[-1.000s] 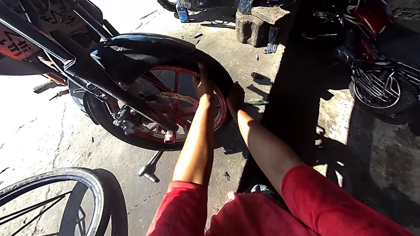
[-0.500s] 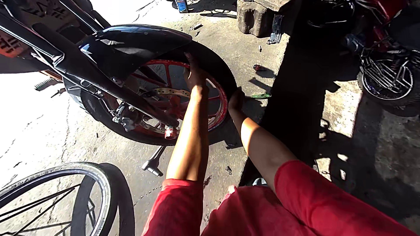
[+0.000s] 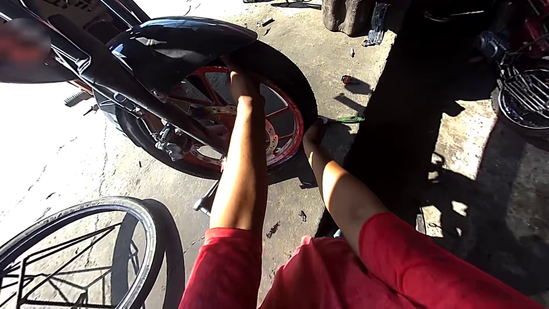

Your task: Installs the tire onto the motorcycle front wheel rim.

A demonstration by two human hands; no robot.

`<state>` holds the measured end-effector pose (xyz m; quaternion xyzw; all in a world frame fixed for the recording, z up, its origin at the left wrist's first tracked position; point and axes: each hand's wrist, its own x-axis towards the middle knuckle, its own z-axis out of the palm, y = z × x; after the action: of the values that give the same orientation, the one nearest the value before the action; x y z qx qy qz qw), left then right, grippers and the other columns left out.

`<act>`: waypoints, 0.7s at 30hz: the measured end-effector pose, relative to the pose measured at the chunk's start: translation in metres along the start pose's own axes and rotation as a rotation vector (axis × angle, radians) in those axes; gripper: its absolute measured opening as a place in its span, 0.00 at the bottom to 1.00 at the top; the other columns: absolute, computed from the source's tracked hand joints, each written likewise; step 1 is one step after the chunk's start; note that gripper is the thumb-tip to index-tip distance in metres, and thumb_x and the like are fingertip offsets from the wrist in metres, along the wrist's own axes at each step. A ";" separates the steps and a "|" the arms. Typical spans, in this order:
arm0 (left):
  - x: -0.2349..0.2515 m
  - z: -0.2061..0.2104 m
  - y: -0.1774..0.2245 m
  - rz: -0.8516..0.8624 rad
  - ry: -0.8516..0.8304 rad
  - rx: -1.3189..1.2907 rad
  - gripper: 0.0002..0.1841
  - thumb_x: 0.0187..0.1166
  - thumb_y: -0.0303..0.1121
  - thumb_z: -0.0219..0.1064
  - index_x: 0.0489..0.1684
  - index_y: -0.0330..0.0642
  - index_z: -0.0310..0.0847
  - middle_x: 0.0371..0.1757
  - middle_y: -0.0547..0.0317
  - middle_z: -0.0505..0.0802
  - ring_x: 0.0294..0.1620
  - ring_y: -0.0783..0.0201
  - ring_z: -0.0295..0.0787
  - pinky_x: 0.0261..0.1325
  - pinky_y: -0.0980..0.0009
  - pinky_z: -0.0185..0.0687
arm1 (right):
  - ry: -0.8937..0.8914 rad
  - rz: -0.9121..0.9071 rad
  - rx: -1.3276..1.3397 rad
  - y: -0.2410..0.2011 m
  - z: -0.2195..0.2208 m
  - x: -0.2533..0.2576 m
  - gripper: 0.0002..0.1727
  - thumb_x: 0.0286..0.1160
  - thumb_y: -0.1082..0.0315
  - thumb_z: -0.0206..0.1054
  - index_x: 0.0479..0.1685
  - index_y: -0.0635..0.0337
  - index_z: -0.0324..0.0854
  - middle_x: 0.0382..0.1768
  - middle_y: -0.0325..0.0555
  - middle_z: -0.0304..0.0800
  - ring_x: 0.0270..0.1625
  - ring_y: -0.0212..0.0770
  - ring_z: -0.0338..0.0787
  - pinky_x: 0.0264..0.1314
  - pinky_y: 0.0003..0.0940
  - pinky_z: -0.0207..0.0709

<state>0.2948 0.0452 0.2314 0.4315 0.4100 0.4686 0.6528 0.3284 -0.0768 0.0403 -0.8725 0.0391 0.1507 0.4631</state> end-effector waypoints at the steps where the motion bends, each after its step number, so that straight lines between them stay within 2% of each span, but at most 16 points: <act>1: 0.000 0.001 0.000 -0.010 -0.003 -0.014 0.32 0.91 0.62 0.44 0.60 0.41 0.79 0.44 0.53 0.89 0.41 0.62 0.87 0.46 0.60 0.86 | 0.015 0.003 0.031 -0.001 0.001 0.002 0.22 0.93 0.65 0.45 0.62 0.69 0.82 0.61 0.66 0.88 0.69 0.61 0.86 0.69 0.60 0.78; 3: 0.002 -0.002 0.001 -0.034 -0.022 -0.035 0.33 0.90 0.63 0.44 0.63 0.41 0.79 0.47 0.51 0.89 0.44 0.61 0.88 0.48 0.59 0.86 | 0.040 -0.018 0.029 -0.001 -0.001 -0.002 0.21 0.91 0.66 0.46 0.58 0.69 0.83 0.56 0.66 0.90 0.66 0.60 0.88 0.66 0.60 0.80; 5: -0.001 -0.009 0.003 0.022 -0.026 -0.038 0.30 0.93 0.57 0.43 0.70 0.40 0.74 0.54 0.50 0.88 0.50 0.61 0.87 0.53 0.59 0.87 | 0.033 -0.046 0.007 -0.004 -0.011 -0.011 0.21 0.92 0.67 0.44 0.59 0.71 0.82 0.57 0.67 0.89 0.66 0.61 0.88 0.66 0.60 0.80; 6: -0.008 -0.014 0.005 0.092 -0.046 0.001 0.29 0.95 0.55 0.42 0.78 0.41 0.69 0.62 0.50 0.86 0.59 0.63 0.86 0.60 0.61 0.85 | 0.019 -0.086 -0.042 -0.011 -0.019 -0.014 0.20 0.92 0.69 0.44 0.64 0.71 0.79 0.60 0.67 0.88 0.69 0.61 0.87 0.68 0.60 0.78; 8: -0.031 -0.034 -0.003 0.298 -0.091 0.129 0.31 0.93 0.51 0.50 0.88 0.38 0.58 0.78 0.48 0.80 0.76 0.63 0.79 0.77 0.65 0.77 | 0.002 -0.174 -0.107 -0.031 -0.036 -0.018 0.23 0.94 0.69 0.41 0.73 0.71 0.74 0.67 0.67 0.85 0.73 0.60 0.84 0.74 0.58 0.76; 9: -0.044 -0.046 -0.019 0.435 -0.129 0.214 0.32 0.92 0.47 0.54 0.86 0.33 0.58 0.77 0.45 0.80 0.75 0.64 0.79 0.77 0.68 0.74 | -0.010 -0.214 -0.094 -0.042 -0.044 -0.017 0.25 0.95 0.67 0.39 0.75 0.70 0.74 0.69 0.66 0.85 0.75 0.60 0.83 0.75 0.58 0.75; 10: -0.060 -0.059 -0.038 0.532 -0.197 0.348 0.30 0.90 0.45 0.56 0.81 0.29 0.63 0.73 0.42 0.82 0.73 0.62 0.79 0.78 0.66 0.73 | -0.019 -0.261 -0.035 -0.055 -0.050 -0.014 0.28 0.96 0.61 0.35 0.73 0.69 0.78 0.66 0.65 0.87 0.73 0.60 0.85 0.73 0.60 0.75; 11: -0.077 -0.071 -0.060 0.562 -0.268 0.507 0.25 0.89 0.45 0.58 0.72 0.31 0.73 0.64 0.44 0.88 0.65 0.60 0.85 0.72 0.62 0.79 | -0.028 -0.290 0.039 -0.069 -0.055 -0.010 0.33 0.97 0.53 0.33 0.65 0.66 0.83 0.59 0.63 0.90 0.66 0.60 0.88 0.66 0.62 0.77; 12: -0.092 -0.080 -0.081 0.508 -0.366 0.679 0.22 0.89 0.46 0.59 0.66 0.35 0.79 0.55 0.46 0.92 0.56 0.57 0.90 0.63 0.56 0.85 | -0.050 -0.322 0.080 -0.083 -0.060 -0.006 0.37 0.96 0.47 0.32 0.59 0.63 0.86 0.53 0.60 0.92 0.61 0.58 0.90 0.61 0.63 0.79; 13: -0.101 -0.084 -0.099 0.389 -0.467 0.837 0.22 0.87 0.46 0.61 0.65 0.36 0.82 0.52 0.44 0.93 0.52 0.51 0.92 0.58 0.48 0.86 | -0.073 -0.370 0.115 -0.095 -0.065 -0.003 0.38 0.94 0.42 0.33 0.53 0.61 0.87 0.47 0.57 0.92 0.56 0.56 0.90 0.57 0.63 0.78; 14: -0.106 -0.084 -0.112 0.237 -0.562 0.965 0.25 0.84 0.46 0.63 0.73 0.39 0.78 0.60 0.41 0.91 0.57 0.44 0.91 0.61 0.41 0.84 | -0.084 -0.440 0.140 -0.103 -0.068 -0.002 0.38 0.94 0.41 0.35 0.47 0.60 0.86 0.41 0.55 0.90 0.51 0.54 0.90 0.53 0.62 0.78; 15: -0.107 -0.082 -0.122 0.138 -0.615 1.054 0.32 0.82 0.45 0.65 0.85 0.42 0.68 0.76 0.41 0.83 0.68 0.41 0.86 0.66 0.38 0.81 | -0.085 -0.512 0.142 -0.108 -0.070 -0.003 0.36 0.94 0.41 0.37 0.43 0.59 0.85 0.37 0.52 0.89 0.46 0.52 0.89 0.49 0.60 0.78; 16: -0.105 -0.078 -0.129 0.099 -0.631 1.129 0.39 0.80 0.46 0.67 0.92 0.45 0.58 0.86 0.43 0.72 0.78 0.41 0.78 0.72 0.37 0.77 | -0.081 -0.550 0.108 -0.110 -0.072 -0.006 0.36 0.94 0.41 0.37 0.43 0.58 0.86 0.37 0.52 0.89 0.46 0.51 0.90 0.49 0.60 0.79; 17: -0.102 -0.074 -0.132 0.101 -0.625 1.187 0.43 0.79 0.48 0.69 0.93 0.44 0.53 0.91 0.45 0.66 0.86 0.43 0.69 0.78 0.39 0.72 | -0.073 -0.534 0.071 -0.110 -0.073 -0.010 0.38 0.94 0.39 0.34 0.44 0.58 0.87 0.38 0.53 0.90 0.48 0.52 0.91 0.50 0.61 0.79; 18: -0.098 -0.069 -0.131 0.125 -0.626 1.246 0.45 0.77 0.49 0.70 0.93 0.41 0.52 0.92 0.44 0.63 0.88 0.43 0.64 0.81 0.40 0.68 | -0.068 -0.483 0.053 -0.107 -0.073 -0.014 0.41 0.93 0.38 0.31 0.46 0.58 0.87 0.40 0.54 0.92 0.50 0.54 0.92 0.51 0.63 0.79; 21: -0.085 -0.050 -0.114 0.167 -0.669 1.388 0.46 0.70 0.53 0.75 0.85 0.34 0.62 0.82 0.39 0.75 0.82 0.43 0.72 0.82 0.41 0.66 | -0.065 -0.307 0.041 -0.098 -0.071 -0.022 0.46 0.92 0.37 0.25 0.52 0.60 0.88 0.49 0.59 0.93 0.59 0.58 0.91 0.59 0.65 0.78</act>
<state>0.2583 -0.0500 0.1197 0.8898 0.3568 -0.0034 0.2846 0.3439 -0.0806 0.1623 -0.8532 -0.1069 0.1055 0.4995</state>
